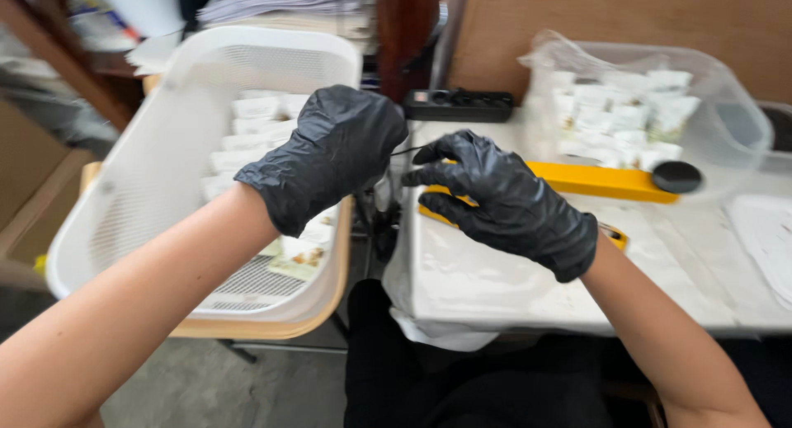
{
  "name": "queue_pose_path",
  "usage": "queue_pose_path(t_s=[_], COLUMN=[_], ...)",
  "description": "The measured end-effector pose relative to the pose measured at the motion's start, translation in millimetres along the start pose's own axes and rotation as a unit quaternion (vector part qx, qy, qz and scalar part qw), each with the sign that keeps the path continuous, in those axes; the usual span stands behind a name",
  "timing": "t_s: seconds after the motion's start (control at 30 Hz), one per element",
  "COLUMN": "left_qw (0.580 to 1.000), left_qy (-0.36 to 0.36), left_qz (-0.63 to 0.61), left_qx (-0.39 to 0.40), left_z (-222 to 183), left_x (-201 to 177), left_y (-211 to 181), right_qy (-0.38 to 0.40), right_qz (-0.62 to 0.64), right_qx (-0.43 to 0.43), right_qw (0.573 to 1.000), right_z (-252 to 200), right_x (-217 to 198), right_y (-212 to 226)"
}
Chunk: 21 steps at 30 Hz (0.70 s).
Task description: The person seals small food packets using a yellow heat-sealing machine and places the sealed packets into a white basket.
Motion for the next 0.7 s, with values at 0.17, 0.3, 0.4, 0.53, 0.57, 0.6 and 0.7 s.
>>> queue_pose_path(t_s=[0.17, 0.3, 0.4, 0.53, 0.57, 0.6, 0.7], left_qw=[0.993, 0.939, 0.899, 0.898, 0.907, 0.908, 0.887], left_qy=[-0.067, -0.204, -0.233, -0.197, -0.147, -0.094, -0.077], left_qz=[-0.049, -0.112, -0.216, -0.252, -0.309, -0.362, -0.439], left_qx=[0.086, 0.255, 0.301, 0.301, 0.245, 0.188, 0.122], left_z=[73, 120, 166, 251, 275, 299, 342], left_x=[-29, -16, -18, 17, 31, 44, 77], left_y=[-112, -180, -228, -266, -272, -277, -282], right_qy=[-0.05, -0.078, -0.103, -0.143, -0.134, -0.124, -0.112], right_qz=[0.037, 0.024, 0.082, 0.064, 0.076, 0.088, 0.025], right_qx=[0.132, 0.208, 0.246, 0.328, 0.374, 0.419, 0.5], right_qw=[0.989, 0.975, 0.96, 0.931, 0.914, 0.895, 0.858], right_z=[-84, -165, -224, -281, -293, -305, -312], right_x=[-50, -75, -93, -109, -112, -115, -123], right_y=[-5, -43, -77, -128, -144, -160, -211])
Point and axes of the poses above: each hand's wrist, its own z-axis towards the middle knuckle, its own x-axis out of the palm, y = z × x, the point moved 2 cm from there along z, towards the middle knuckle
